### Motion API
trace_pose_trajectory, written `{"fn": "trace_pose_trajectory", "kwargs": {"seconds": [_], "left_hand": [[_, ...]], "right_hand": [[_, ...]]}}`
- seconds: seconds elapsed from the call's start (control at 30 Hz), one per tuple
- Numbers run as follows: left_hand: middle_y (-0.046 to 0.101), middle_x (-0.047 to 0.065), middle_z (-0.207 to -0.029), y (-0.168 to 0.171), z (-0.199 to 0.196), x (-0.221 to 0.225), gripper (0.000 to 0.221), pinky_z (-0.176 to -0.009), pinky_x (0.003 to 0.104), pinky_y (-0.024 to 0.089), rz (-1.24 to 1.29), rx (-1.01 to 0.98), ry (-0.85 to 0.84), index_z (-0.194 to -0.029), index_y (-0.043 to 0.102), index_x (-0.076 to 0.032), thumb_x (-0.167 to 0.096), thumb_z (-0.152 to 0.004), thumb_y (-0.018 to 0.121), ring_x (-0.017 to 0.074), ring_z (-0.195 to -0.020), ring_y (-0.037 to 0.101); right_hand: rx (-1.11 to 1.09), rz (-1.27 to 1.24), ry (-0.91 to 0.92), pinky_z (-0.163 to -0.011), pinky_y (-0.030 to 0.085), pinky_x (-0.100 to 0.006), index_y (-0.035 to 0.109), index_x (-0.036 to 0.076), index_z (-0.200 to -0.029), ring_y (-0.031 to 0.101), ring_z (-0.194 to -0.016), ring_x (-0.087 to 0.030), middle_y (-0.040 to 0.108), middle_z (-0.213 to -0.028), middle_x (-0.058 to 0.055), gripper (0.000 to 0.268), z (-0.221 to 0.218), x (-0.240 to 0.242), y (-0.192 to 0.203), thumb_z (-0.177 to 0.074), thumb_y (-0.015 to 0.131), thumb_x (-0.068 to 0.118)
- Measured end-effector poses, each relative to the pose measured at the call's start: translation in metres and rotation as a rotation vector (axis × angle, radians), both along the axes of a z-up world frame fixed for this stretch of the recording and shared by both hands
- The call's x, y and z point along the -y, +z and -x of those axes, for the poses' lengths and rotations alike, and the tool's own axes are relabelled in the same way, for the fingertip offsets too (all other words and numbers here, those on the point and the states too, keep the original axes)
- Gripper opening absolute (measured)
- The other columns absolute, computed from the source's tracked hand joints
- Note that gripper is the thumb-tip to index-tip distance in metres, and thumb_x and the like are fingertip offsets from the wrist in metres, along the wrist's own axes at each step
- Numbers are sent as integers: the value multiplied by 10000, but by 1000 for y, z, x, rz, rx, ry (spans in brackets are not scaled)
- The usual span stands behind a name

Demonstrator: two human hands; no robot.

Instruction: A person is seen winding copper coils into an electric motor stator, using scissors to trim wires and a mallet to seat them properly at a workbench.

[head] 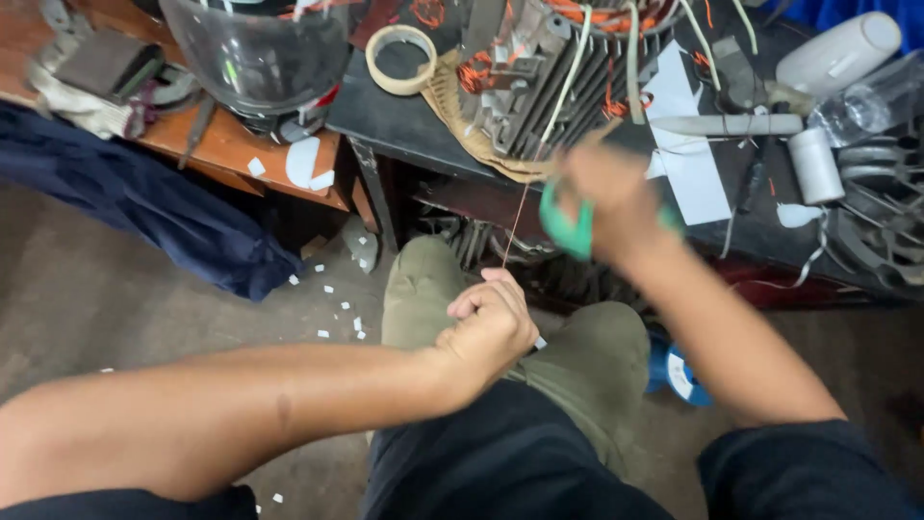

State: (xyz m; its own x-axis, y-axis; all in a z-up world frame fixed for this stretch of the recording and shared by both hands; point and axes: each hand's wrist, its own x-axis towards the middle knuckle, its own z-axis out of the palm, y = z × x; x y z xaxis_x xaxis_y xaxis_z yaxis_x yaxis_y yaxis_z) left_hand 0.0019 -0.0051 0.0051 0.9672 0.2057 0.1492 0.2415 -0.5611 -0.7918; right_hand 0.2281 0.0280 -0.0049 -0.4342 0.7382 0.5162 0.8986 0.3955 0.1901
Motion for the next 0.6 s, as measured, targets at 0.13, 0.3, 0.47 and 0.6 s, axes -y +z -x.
{"fn": "trace_pose_trajectory", "kwargs": {"seconds": [0.13,0.3,0.47,0.6], "left_hand": [[493,151,-457,-9,8,2,251,-335,355,381,90,33,25,-834,680,91,0,-814,447,285,-346,487],[506,87,-479,7,11,2,210,-354,342,380,102,98,12,-826,703,33,-28,-810,503,242,-378,492],[421,-11,-564,14,26,-5,243,-422,268,243,32,151,116,-682,633,-8,4,-757,402,128,-479,415],[454,-37,-622,17,26,-5,162,-460,212,276,127,290,82,-787,663,-3,31,-793,504,84,-529,429]], "right_hand": [[-309,245,373,-546,533,-353,606,134,-788,632,-642,-248,582,-739,-35,232,31,39,5,-947,522,280],[27,87,-81,-426,425,-349,476,175,-606,516,-474,-194,486,-557,-6,340,-2,0,13,-906,636,176],[-325,174,489,-532,451,-351,530,8,-769,545,-586,-263,547,-721,-124,264,21,17,15,-1007,442,84],[-240,-69,259,-594,461,-372,581,81,-784,571,-639,-232,585,-745,-71,235,10,1,7,-1011,526,60]]}}
